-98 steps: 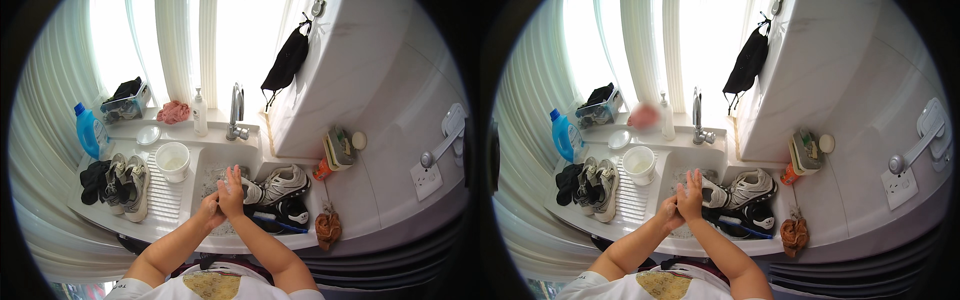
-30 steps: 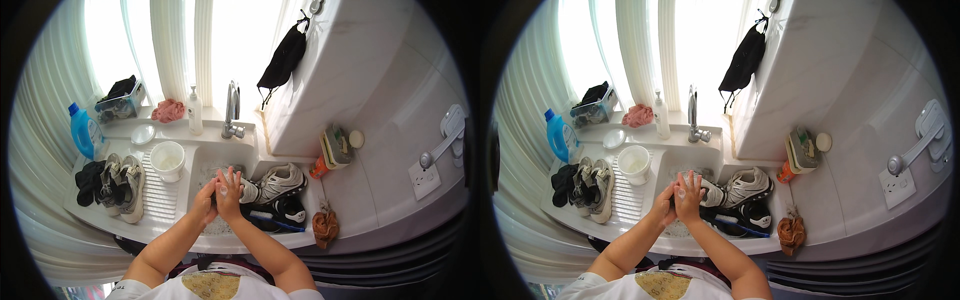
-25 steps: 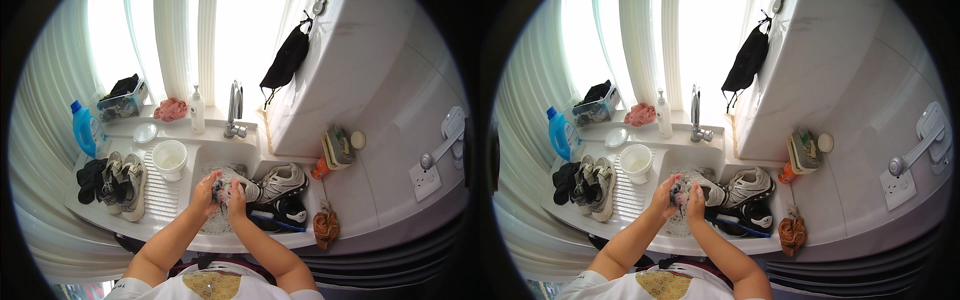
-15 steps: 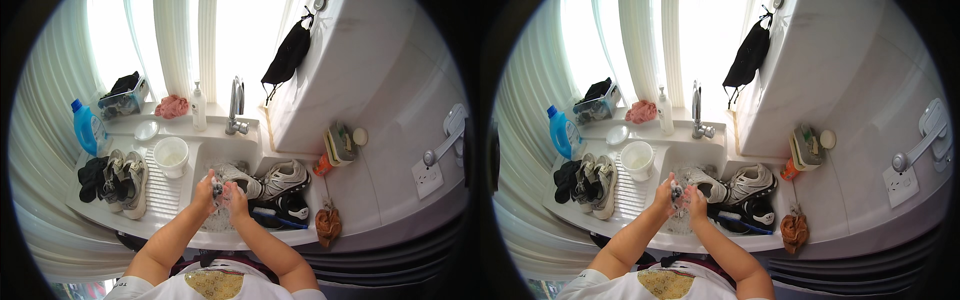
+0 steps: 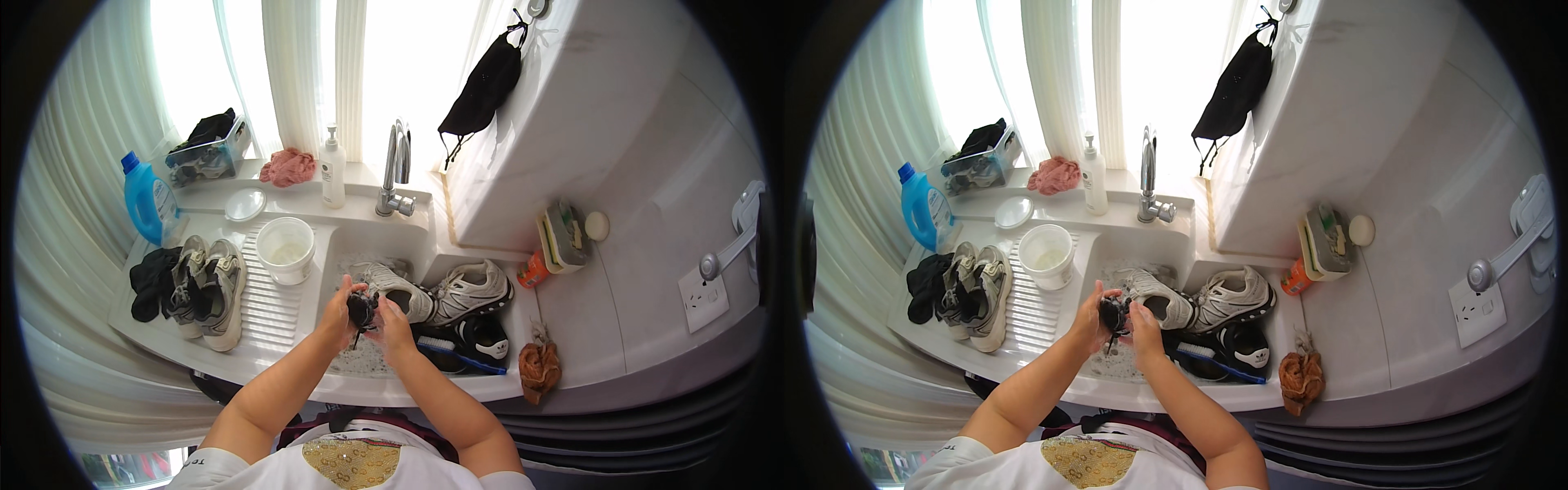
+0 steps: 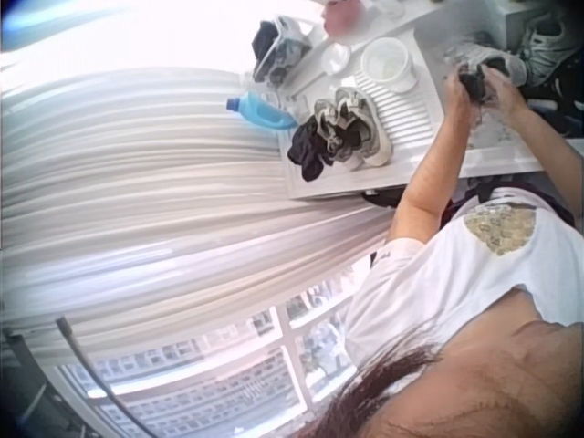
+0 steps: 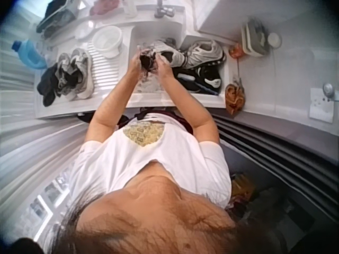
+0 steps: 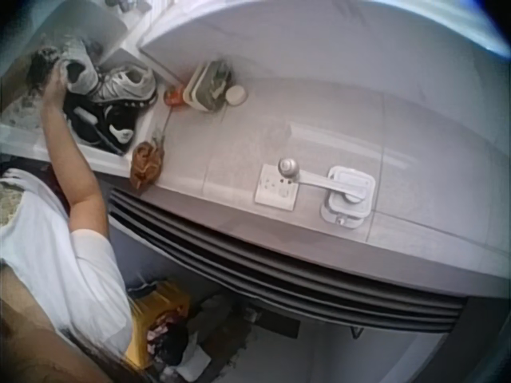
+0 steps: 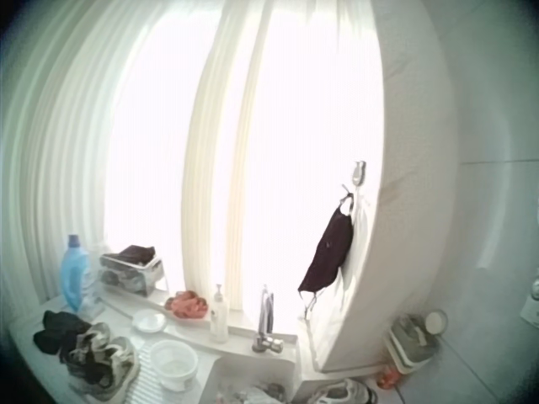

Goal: The person cleans shoes at a sink by scrubbing the surfaces with a brush and washing laces and a small cloth with soap and water.

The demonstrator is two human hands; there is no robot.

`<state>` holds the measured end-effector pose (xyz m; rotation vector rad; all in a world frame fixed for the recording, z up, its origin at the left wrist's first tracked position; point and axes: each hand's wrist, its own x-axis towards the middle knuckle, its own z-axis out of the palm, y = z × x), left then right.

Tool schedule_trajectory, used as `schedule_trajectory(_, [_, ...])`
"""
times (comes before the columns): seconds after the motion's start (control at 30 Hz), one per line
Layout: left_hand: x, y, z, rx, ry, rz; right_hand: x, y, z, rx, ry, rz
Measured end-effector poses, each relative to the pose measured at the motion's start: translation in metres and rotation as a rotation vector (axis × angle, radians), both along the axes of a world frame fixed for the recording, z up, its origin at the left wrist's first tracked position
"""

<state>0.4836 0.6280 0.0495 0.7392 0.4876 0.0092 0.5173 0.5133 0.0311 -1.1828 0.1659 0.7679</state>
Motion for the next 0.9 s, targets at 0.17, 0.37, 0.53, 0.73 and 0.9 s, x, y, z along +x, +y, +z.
schedule_trajectory(0.17, [-0.007,0.005,-0.006,0.105,0.004,-0.151,0.006,-0.01,-0.004,-0.066,-0.211,0.105])
schedule_trajectory(0.37, [-0.012,0.014,-0.027,0.242,-0.114,-0.218,0.019,-0.023,-0.011,-0.04,-0.24,0.107])
schedule_trajectory(0.53, [-0.013,0.018,-0.024,0.318,-0.011,-0.151,0.027,-0.029,-0.006,0.07,-0.125,-0.01])
schedule_trajectory(0.73, [-0.016,0.023,-0.025,0.397,0.023,-0.134,0.031,-0.034,-0.003,0.092,-0.16,0.017])
schedule_trajectory(0.9, [-0.018,0.027,-0.016,0.408,0.026,-0.16,0.038,-0.042,0.003,0.133,-0.173,-0.008])
